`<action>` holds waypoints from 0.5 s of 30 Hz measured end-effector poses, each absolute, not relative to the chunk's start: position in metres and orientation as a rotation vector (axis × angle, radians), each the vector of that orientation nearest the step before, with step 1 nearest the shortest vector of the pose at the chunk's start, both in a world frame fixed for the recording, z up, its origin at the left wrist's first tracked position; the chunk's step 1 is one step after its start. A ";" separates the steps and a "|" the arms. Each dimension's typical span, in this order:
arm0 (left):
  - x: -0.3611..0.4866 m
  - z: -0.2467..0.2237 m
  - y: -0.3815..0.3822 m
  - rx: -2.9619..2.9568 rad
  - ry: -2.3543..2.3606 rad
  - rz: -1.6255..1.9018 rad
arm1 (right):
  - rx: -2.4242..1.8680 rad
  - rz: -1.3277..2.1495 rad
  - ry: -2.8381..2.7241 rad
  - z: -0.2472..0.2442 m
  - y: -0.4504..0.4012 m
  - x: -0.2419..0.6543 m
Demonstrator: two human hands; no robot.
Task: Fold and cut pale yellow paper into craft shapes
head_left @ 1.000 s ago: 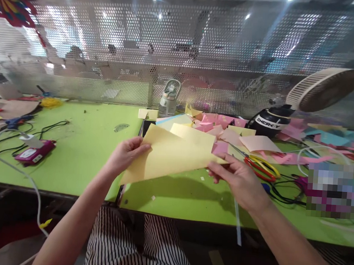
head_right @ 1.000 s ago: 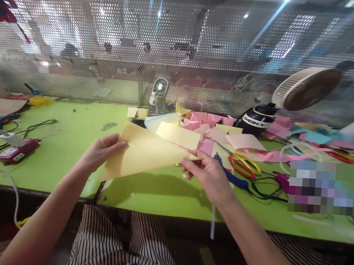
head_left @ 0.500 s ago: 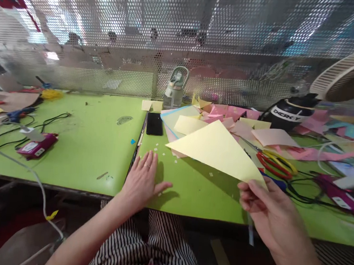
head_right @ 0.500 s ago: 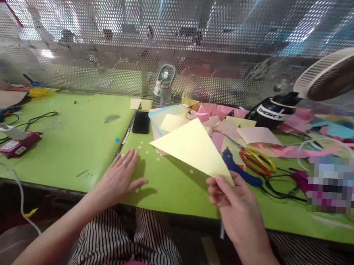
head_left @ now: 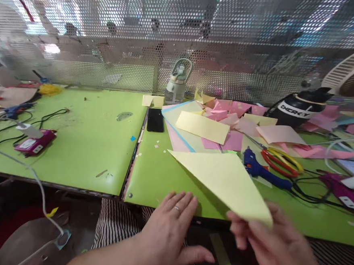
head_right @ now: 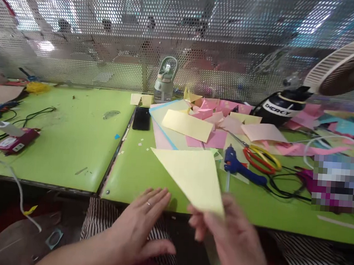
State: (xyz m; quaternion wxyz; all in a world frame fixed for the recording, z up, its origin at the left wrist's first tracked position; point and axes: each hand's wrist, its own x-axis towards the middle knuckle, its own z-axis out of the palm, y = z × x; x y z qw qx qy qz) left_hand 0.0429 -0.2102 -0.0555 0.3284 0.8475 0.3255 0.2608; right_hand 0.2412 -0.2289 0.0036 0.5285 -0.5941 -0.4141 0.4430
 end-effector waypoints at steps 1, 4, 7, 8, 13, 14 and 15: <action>0.042 -0.052 -0.204 1.970 0.743 0.760 | -1.424 1.163 -0.949 0.001 -0.236 0.234; 0.040 -0.046 -0.185 1.186 0.566 0.950 | -1.461 1.389 -0.882 -0.008 -0.251 0.213; 0.038 -0.042 -0.166 0.761 0.674 1.116 | -1.473 1.446 -0.986 -0.013 -0.250 0.203; 0.038 -0.041 -0.161 0.706 0.712 1.158 | -1.476 1.443 -1.022 -0.015 -0.247 0.202; 0.027 -0.035 -0.147 0.574 0.762 1.278 | -1.554 1.364 -1.108 -0.027 -0.234 0.213; 0.022 -0.034 -0.145 0.551 0.776 1.317 | -1.565 1.363 -1.105 -0.029 -0.234 0.217; 0.017 -0.032 -0.141 0.531 0.796 1.368 | -1.572 1.374 -1.104 -0.031 -0.233 0.222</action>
